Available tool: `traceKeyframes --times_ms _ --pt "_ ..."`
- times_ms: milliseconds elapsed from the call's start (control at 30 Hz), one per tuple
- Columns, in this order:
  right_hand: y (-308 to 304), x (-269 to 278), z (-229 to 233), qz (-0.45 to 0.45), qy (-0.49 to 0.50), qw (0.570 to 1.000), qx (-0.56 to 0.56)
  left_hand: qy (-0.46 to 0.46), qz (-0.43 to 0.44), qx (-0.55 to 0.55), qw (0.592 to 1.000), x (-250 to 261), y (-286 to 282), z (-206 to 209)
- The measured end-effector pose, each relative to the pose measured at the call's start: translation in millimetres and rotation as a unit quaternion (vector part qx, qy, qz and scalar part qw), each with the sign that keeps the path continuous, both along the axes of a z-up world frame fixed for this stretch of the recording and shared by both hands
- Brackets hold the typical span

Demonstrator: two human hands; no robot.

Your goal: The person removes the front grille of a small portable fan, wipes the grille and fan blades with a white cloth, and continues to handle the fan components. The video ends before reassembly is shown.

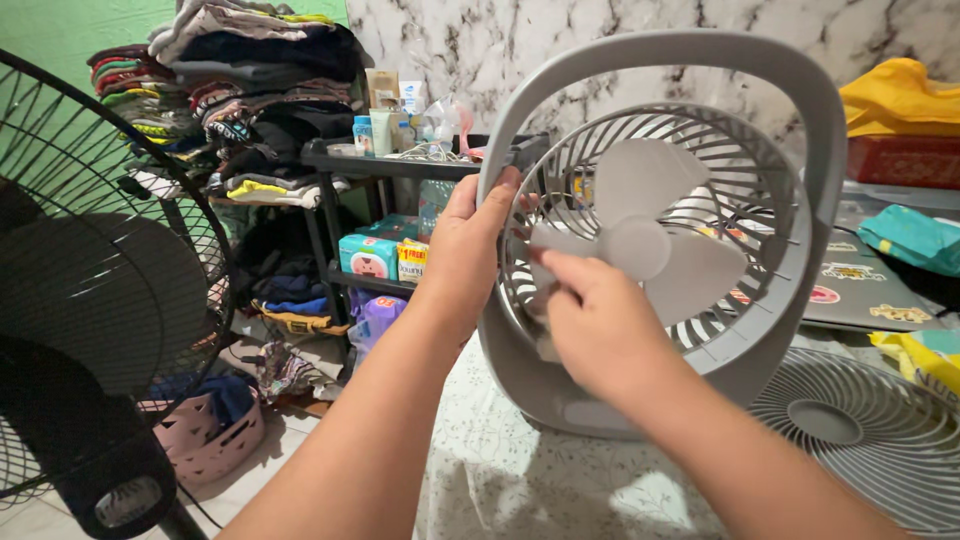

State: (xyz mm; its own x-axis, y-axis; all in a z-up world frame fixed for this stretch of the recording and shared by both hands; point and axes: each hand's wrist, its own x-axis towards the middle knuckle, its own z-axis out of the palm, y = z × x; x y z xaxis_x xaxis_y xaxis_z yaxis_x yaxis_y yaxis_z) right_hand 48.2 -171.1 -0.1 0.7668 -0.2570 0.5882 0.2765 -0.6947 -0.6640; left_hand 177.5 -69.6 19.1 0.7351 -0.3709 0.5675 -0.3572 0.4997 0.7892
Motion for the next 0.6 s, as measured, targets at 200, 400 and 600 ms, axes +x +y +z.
traceKeyframes --times_ms 200,400,600 --pt "8 7 9 0.013 0.144 0.984 0.105 -0.017 -0.016 -0.033 0.999 13 -7 -4" --pt "-2 7 4 0.046 0.064 0.997 -0.01 -0.011 -0.019 -0.035 0.999 11 -9 -4" --pt "-1 17 -1 0.028 0.065 0.996 -0.053 0.016 -0.022 -0.023 0.999 8 -6 -1"
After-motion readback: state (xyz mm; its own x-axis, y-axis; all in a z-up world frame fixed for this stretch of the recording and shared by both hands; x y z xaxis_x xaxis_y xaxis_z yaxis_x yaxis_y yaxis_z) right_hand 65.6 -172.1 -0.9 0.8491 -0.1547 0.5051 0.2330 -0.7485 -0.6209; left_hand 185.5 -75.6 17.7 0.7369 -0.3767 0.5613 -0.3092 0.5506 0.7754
